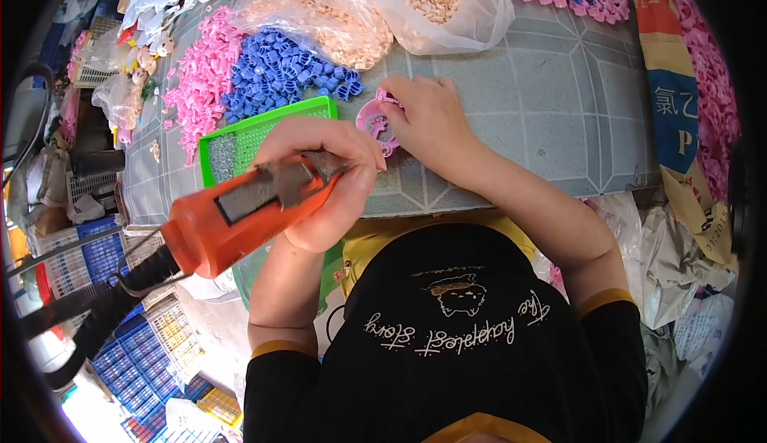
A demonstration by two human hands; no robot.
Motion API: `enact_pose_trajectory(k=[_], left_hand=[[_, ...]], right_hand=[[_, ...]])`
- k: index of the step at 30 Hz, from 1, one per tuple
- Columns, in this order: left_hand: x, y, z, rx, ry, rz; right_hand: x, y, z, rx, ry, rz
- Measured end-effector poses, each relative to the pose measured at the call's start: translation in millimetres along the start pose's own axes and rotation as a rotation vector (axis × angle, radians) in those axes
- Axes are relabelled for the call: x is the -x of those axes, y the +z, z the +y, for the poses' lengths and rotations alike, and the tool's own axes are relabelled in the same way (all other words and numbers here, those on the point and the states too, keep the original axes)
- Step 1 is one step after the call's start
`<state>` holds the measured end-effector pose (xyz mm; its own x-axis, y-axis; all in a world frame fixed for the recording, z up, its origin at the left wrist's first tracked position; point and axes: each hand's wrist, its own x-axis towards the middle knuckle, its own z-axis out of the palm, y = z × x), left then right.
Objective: The recorder uses a glue gun to attach small blue components into pink plastic toy frames at a workstation.
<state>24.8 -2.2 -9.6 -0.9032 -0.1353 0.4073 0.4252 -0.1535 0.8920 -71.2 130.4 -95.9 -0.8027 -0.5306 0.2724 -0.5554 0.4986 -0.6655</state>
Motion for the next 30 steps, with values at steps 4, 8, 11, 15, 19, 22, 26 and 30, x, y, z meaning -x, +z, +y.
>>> enact_pose_trajectory(k=[4,8,11,15,19,22,26,30], left_hand=[[-13,-1,-5,-0.401,0.044,-0.101],[-23,-2,-9,-0.278,0.003,-0.24],[-20,8,-11,-0.274,-0.002,-0.171],[-11,13,1,-0.302,-0.065,0.125],[-15,15,28,0.013,0.13,0.259],[-18,11,35,0.049,0.224,0.253],[-9,0,17,-0.069,0.07,0.375],[8,-28,11,-0.07,0.07,0.407]], right_hand=[[0,5,2,0.034,-0.005,-0.004],[0,3,0,0.013,-0.035,0.01],[-1,3,1,-0.015,-0.013,-0.015],[-3,5,-3,-0.018,0.002,-0.021],[-1,3,0,-0.047,-0.017,0.007],[3,-7,4,-0.05,-0.008,-0.019],[24,-55,14,-0.273,0.184,-0.14],[69,-161,26,-0.59,0.151,-0.672]])
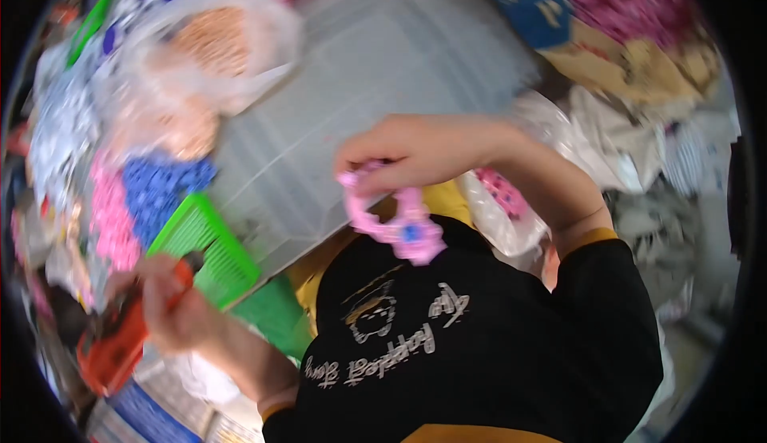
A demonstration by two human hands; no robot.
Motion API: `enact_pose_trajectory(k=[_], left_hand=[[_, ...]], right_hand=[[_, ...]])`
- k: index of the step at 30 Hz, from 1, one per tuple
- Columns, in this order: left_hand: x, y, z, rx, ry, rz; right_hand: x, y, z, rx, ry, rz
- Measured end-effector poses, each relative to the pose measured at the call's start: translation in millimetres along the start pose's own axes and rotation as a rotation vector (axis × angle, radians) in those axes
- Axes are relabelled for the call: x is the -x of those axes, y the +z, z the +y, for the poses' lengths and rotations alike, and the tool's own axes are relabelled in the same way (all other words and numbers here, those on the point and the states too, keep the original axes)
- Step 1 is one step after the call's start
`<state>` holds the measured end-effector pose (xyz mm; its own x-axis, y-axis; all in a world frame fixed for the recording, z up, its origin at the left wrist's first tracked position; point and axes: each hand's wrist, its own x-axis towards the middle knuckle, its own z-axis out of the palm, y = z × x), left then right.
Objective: The recorder uses a glue gun to attach small blue components into pink plastic toy frames at a workstation.
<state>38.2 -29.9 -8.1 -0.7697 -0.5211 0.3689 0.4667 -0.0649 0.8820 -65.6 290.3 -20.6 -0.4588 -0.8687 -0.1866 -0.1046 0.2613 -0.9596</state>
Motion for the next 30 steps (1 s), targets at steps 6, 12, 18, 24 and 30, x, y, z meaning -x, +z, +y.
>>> enact_pose_trajectory(k=[6,12,18,24,30], left_hand=[[-9,-1,3,0.055,0.027,-0.113],[-10,-3,-3,0.021,-0.033,-0.119],[-6,7,-1,0.005,-0.012,-0.218],[-5,14,-3,-0.037,0.064,-0.093],[-4,27,8,-0.117,0.107,-0.044]], right_hand=[[205,-20,118,0.159,0.914,0.137],[287,49,324,-0.516,1.146,1.093],[272,47,453,-1.119,0.985,1.446],[317,14,535,-1.421,1.433,1.867],[265,55,378,0.484,1.186,0.33]])
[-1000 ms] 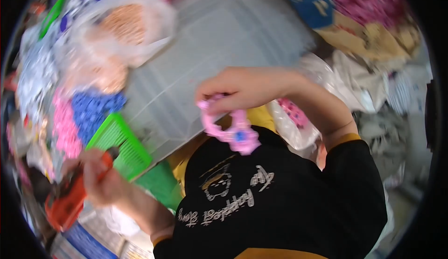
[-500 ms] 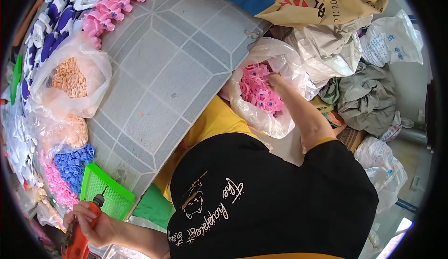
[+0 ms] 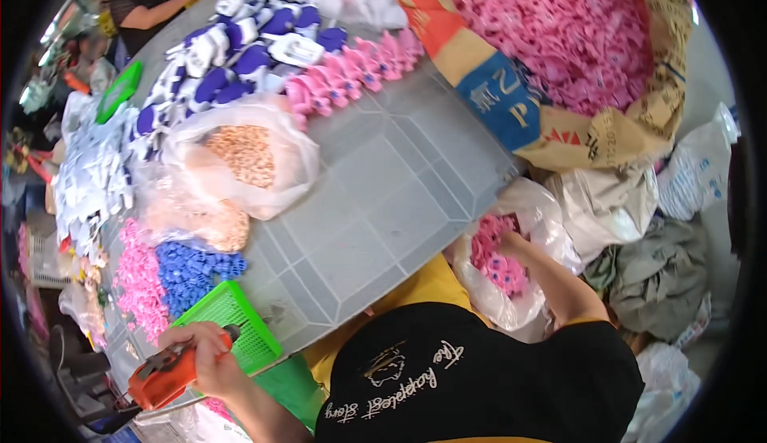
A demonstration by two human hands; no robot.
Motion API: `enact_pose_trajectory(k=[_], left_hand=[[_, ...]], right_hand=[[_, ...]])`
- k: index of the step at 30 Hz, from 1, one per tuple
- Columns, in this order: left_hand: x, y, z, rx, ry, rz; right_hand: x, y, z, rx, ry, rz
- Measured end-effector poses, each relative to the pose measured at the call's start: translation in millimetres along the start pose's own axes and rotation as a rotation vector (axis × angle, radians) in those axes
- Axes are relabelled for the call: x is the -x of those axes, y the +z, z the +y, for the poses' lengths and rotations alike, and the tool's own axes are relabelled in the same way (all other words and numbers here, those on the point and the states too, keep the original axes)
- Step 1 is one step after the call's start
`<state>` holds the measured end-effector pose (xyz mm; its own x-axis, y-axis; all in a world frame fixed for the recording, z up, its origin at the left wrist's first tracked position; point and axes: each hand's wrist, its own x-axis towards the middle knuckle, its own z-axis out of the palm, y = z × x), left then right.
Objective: The recorder uses a glue gun to attach small blue components into pink plastic toy frames at a workstation.
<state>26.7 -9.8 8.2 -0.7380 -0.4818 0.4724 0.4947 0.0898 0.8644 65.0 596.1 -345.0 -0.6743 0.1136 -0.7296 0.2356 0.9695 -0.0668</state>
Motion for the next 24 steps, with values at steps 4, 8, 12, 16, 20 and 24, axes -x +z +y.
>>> enact_pose_trajectory(k=[4,8,12,16,20,24], left_hand=[[4,-15,-2,0.099,-0.014,-0.011],[3,-12,-3,0.121,-0.002,-0.041],[8,-16,4,0.111,-0.036,0.003],[15,-14,13,0.083,-0.041,0.038],[21,-23,17,-0.049,-0.027,0.082],[8,-32,16,-0.124,-0.098,0.129]], right_hand=[[133,-154,-150,-0.02,-0.447,-0.623],[190,-280,-254,-0.419,-0.763,-0.772],[139,-350,-356,-0.582,-1.014,0.225],[84,-394,-449,-0.177,-0.826,0.851],[39,-394,-500,0.101,-0.611,0.99],[37,-392,-503,0.221,-0.526,0.924]])
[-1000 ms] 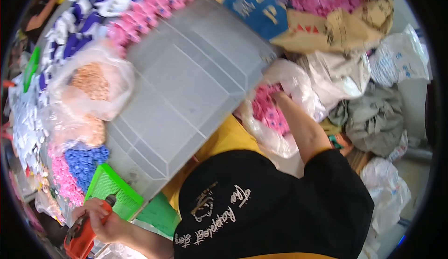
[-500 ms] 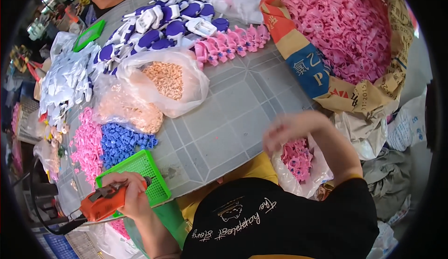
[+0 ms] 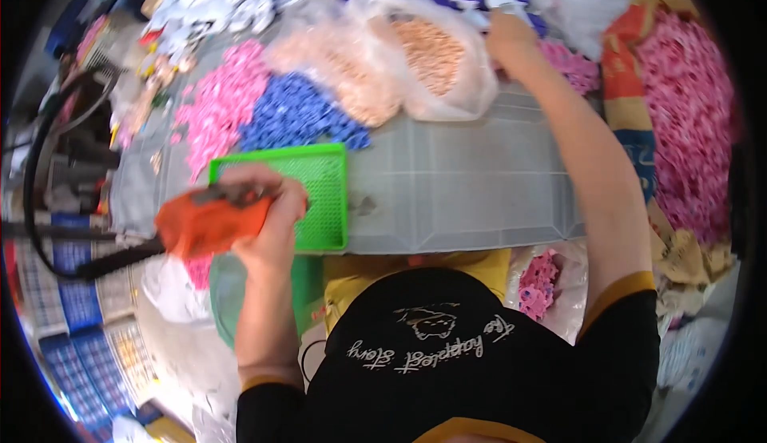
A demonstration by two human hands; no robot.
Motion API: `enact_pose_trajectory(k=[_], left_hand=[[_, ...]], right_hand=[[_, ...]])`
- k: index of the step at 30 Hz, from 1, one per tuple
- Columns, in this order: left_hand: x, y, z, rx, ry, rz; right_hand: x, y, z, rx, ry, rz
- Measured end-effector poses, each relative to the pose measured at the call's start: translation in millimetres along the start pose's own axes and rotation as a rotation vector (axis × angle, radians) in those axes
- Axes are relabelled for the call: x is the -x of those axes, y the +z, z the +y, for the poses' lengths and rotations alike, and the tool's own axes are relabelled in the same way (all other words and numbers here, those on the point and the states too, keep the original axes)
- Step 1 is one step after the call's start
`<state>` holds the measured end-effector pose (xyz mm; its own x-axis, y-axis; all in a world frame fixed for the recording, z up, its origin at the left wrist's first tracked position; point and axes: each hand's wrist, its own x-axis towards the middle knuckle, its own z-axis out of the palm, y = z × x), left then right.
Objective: The recorder uses a glue gun to attach small blue components into pink plastic toy frames at a workstation.
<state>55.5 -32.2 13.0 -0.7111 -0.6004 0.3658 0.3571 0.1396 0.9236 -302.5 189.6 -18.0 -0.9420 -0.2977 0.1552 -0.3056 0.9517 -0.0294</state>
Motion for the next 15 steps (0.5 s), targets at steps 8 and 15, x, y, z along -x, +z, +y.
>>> enact_pose_trajectory(k=[8,15], left_hand=[[-19,-16,-31,0.035,-0.038,0.004],[-28,-16,-38,-0.088,-0.043,-0.017]], right_hand=[[25,-6,26,-0.072,0.024,-0.031],[101,-12,70,-0.397,0.015,0.312]])
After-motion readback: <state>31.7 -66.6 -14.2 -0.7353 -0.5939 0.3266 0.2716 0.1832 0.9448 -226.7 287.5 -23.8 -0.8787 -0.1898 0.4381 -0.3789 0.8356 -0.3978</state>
